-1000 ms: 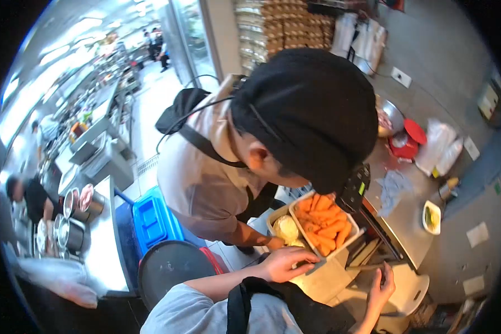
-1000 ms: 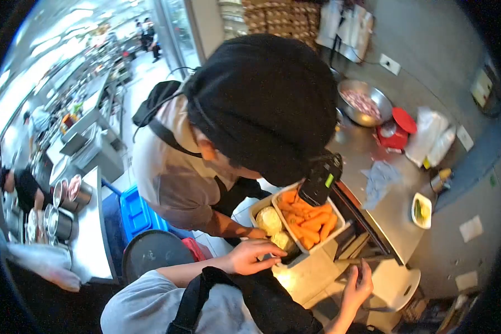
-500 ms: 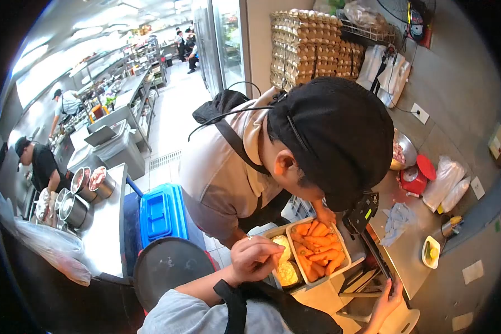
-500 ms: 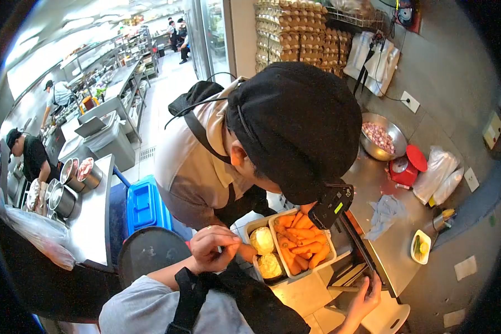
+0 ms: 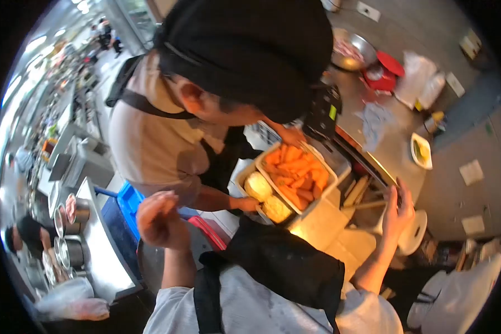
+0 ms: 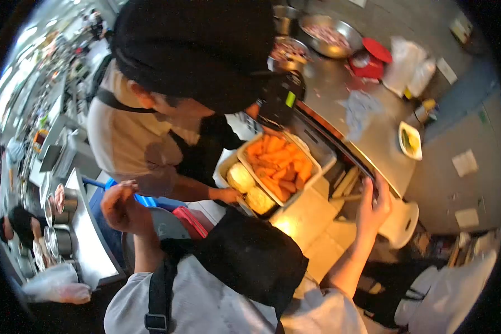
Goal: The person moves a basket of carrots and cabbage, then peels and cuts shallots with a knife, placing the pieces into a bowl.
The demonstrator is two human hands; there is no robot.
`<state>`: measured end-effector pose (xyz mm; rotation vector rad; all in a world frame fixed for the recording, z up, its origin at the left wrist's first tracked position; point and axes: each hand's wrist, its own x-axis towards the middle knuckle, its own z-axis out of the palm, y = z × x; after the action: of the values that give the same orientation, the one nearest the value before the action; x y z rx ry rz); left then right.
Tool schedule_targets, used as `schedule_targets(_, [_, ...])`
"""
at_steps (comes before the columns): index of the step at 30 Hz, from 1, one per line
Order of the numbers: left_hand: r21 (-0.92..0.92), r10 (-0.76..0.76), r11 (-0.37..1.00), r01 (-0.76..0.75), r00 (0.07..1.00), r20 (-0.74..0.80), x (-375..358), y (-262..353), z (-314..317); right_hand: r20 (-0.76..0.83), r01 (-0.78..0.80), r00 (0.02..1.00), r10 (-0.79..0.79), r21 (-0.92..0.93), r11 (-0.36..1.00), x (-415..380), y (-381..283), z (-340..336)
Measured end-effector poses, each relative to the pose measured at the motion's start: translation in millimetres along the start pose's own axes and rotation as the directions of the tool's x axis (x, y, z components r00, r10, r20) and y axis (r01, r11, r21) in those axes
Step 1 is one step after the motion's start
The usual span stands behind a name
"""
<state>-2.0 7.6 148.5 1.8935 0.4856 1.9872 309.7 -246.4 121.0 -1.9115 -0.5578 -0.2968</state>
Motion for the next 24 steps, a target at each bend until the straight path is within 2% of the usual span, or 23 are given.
schedule_targets(2, [0.009, -0.037, 0.999, 0.037, 0.998, -0.049, 1.1, 0.1, -0.3, 0.030, -0.036, 0.999, 0.034, 0.043, 0.998, 0.4, 6.3, -6.6])
schedule_targets(4, [0.041, 0.003, 0.999, 0.002, 0.993, -0.116, 3.5, -1.0, -1.6, 0.022, 0.015, 1.000, -0.014, -0.050, 0.999, -1.5, 3.1, -9.5])
schedule_targets(5, [0.011, -0.005, 1.000, 0.006, 0.992, -0.123, 4.1, -0.2, -2.2, 0.012, 0.011, 1.000, -0.011, -0.019, 1.000, -2.6, -2.3, -8.6])
schedule_targets(8, [-0.062, -0.015, 0.998, 0.010, 0.997, -0.073, 2.3, -7.7, -8.1, -0.008, 0.041, 0.999, -0.042, -0.104, 0.994, -9.6, -4.1, -11.2])
schedule_targets(9, [-0.029, 0.015, 0.999, -0.016, 0.999, -0.031, 4.0, -10.4, -7.3, -0.024, 0.008, 1.000, -0.010, -0.073, 0.997, -12.9, -12.2, -12.5])
schedule_targets(12, [-0.004, -0.084, 0.996, 0.084, 0.996, -0.024, 3.5, -23.2, -6.5, -0.021, -0.011, 1.000, 0.008, -0.162, 0.987, -23.9, -19.0, -24.4])
schedule_targets(16, [-0.212, -0.304, 0.938, 0.276, 0.945, -0.116, -4.7, 0.7, -3.4, 0.023, 0.089, 0.996, -0.086, -0.263, 0.961, -36.1, -12.7, -49.6])
schedule_targets(17, [-0.214, -0.303, 0.937, 0.276, 0.947, -0.105, -12.6, 10.4, -7.8, 0.039, 0.073, 0.997, -0.065, -0.258, 0.963, -41.0, -8.9, -57.6])
schedule_targets(19, [-0.167, -0.357, 0.920, 0.355, 0.934, 0.019, -32.5, 32.9, -12.5, 0.069, 0.048, 0.997, -0.032, -0.245, 0.968, -49.8, 5.4, -75.2])
schedule_targets(20, [-0.140, -0.401, 0.900, 0.414, 0.909, 0.109, -42.5, 47.3, -13.8, 0.126, -0.063, 0.988, 0.087, -0.178, 0.982, -55.4, 11.9, -81.3])
schedule_targets(21, [0.116, -0.438, 0.899, 0.422, 0.864, 0.247, -49.6, 61.9, -14.7, 0.213, -0.045, 0.971, 0.111, -0.295, 0.954, -61.4, 24.6, -88.0])
schedule_targets(22, [0.263, -0.527, 0.850, 0.457, 0.756, 0.388, -55.6, 83.1, -14.9, 0.294, -0.010, 0.945, 0.141, -0.408, 0.913, -65.6, 38.5, -95.1])
schedule_targets(24, [0.430, -0.528, 0.843, 0.324, 0.654, 0.542, -97.4, 103.7, -14.7, 0.485, 0.125, 0.864, 0.137, -0.469, 0.875, -79.4, 57.8, -111.8])
